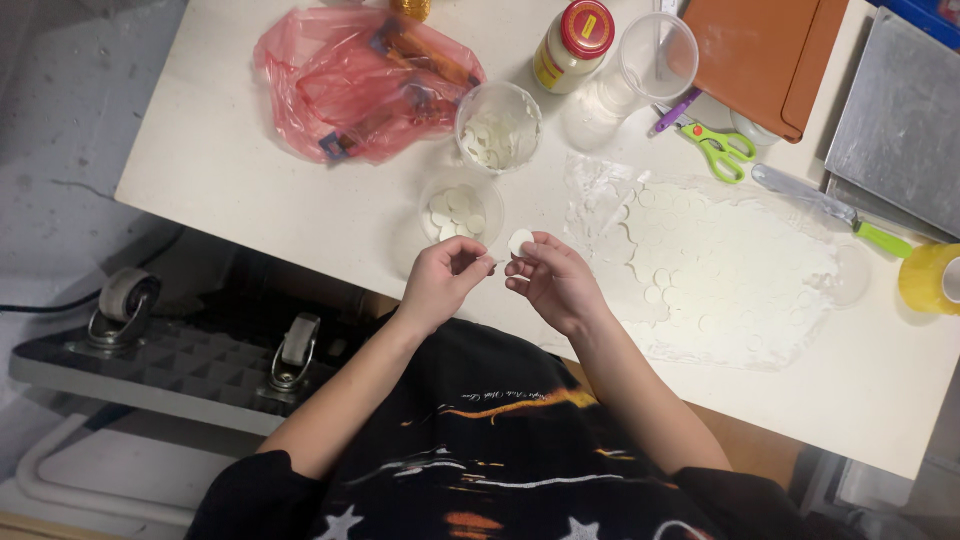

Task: The person peels small white round fondant discs off a plastic sheet on the table and drops them one at a time into a clear plastic bowl, occasionally repositioning the sheet and tray. The bowl gradually fills with the collected discs.

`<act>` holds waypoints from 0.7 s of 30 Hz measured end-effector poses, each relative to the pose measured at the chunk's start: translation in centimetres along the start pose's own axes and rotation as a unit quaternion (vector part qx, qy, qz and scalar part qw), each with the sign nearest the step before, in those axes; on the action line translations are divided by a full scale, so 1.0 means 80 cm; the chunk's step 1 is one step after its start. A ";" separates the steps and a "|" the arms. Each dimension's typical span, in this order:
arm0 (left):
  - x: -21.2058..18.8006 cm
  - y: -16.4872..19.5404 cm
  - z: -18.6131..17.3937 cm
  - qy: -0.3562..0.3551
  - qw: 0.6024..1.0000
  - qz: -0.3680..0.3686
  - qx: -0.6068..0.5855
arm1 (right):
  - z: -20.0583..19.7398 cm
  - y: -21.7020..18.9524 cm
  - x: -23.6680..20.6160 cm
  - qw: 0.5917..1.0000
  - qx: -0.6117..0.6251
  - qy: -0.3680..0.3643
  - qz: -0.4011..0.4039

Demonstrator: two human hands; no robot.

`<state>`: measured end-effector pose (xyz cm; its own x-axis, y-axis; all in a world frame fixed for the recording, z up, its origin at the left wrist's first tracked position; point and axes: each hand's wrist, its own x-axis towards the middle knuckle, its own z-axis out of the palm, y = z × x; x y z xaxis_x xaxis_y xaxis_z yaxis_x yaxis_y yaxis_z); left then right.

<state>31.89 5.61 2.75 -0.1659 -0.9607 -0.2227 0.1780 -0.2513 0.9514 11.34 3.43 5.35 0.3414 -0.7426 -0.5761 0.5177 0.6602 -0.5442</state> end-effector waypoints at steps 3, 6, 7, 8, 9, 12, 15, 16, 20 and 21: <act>0.009 -0.001 -0.012 0.019 0.999 -0.011 -0.039 | 0.004 0.004 0.003 0.999 -0.024 0.016 -0.030; 0.025 0.003 -0.027 0.050 0.998 -0.021 -0.014 | 0.003 0.006 0.005 0.998 -0.031 0.029 -0.044; 0.033 0.005 -0.031 0.057 0.998 -0.015 0.009 | 0.001 0.006 0.004 0.998 -0.033 0.031 -0.048; 0.043 0.007 -0.032 0.062 0.998 -0.008 0.032 | -0.002 0.005 0.004 0.997 -0.035 0.034 -0.053; 0.058 0.010 -0.032 0.067 0.996 0.009 0.063 | -0.005 0.003 0.003 0.997 -0.035 0.044 -0.058; 0.120 0.025 -0.028 0.083 0.980 0.081 0.163 | -0.013 -0.002 0.005 0.995 -0.030 0.066 -0.067; 0.174 0.045 -0.026 0.122 0.830 0.330 0.433 | -0.019 -0.010 0.009 0.994 -0.019 0.073 -0.076; 0.181 0.050 -0.023 0.130 0.725 0.424 0.527 | -0.020 -0.012 0.011 0.994 -0.015 0.072 -0.078; 0.152 0.053 -0.004 -0.008 0.914 0.202 0.351 | -0.023 -0.022 0.013 0.993 -0.007 0.076 -0.085; 0.135 0.052 -0.001 -0.046 0.947 0.081 0.308 | -0.023 -0.023 0.013 0.994 0.003 0.068 -0.086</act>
<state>30.91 -5.81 4.34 -0.2727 -0.9595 -0.0713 -0.3869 0.0416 0.9212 9.26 1.65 4.68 0.1384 -0.8223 -0.5520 0.5643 0.5235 -0.6384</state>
